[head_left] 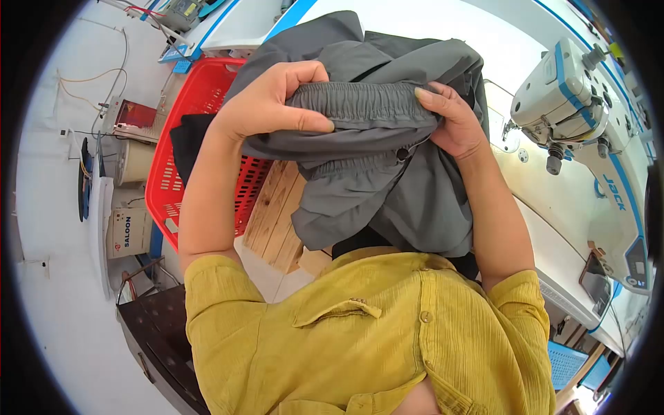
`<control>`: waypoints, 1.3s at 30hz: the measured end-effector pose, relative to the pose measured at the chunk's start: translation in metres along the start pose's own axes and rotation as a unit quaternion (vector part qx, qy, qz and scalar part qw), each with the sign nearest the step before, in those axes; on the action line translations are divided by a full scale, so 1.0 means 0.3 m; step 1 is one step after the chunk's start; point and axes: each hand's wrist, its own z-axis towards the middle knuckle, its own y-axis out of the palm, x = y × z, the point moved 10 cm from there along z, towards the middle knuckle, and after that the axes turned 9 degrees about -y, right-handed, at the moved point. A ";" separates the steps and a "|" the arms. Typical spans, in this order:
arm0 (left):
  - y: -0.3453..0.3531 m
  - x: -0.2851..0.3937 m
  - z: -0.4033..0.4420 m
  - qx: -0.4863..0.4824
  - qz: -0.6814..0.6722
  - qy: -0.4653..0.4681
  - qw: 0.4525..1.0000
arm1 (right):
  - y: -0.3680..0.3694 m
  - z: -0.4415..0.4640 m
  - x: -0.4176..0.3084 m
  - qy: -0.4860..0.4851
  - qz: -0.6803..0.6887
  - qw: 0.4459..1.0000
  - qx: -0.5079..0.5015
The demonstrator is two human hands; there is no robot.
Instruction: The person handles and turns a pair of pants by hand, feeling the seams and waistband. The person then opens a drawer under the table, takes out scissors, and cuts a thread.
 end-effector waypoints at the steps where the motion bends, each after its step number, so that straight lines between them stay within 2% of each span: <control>1: 0.008 0.018 -0.012 -0.001 0.042 0.020 0.999 | 0.010 -0.002 -0.002 0.001 -0.015 1.000 -0.008; 8: 0.015 0.082 -0.086 0.046 0.165 0.052 0.984 | -0.001 0.007 0.004 -0.017 -0.054 0.998 -0.012; 12: -0.005 0.077 -0.110 0.081 0.157 0.016 0.984 | -0.020 -0.005 -0.024 -0.051 -0.043 0.992 0.106; 13: -0.004 0.078 -0.112 0.081 0.157 0.016 0.984 | -0.016 -0.004 -0.024 -0.051 -0.044 0.992 0.106; 18: -0.003 0.072 -0.109 0.083 0.136 0.005 0.987 | -0.030 -0.005 -0.040 -0.064 -0.025 0.987 0.143; 22: -0.009 0.044 -0.096 0.067 0.038 0.018 0.997 | -0.030 -0.011 -0.037 -0.056 0.019 0.984 0.167; 32: -0.016 0.008 -0.065 0.017 -0.060 -0.007 0.998 | -0.049 -0.004 -0.022 -0.037 0.020 0.986 0.159; 39: -0.007 0.003 -0.052 -0.001 -0.077 -0.015 0.997 | -0.035 -0.006 -0.023 -0.029 0.007 0.988 0.153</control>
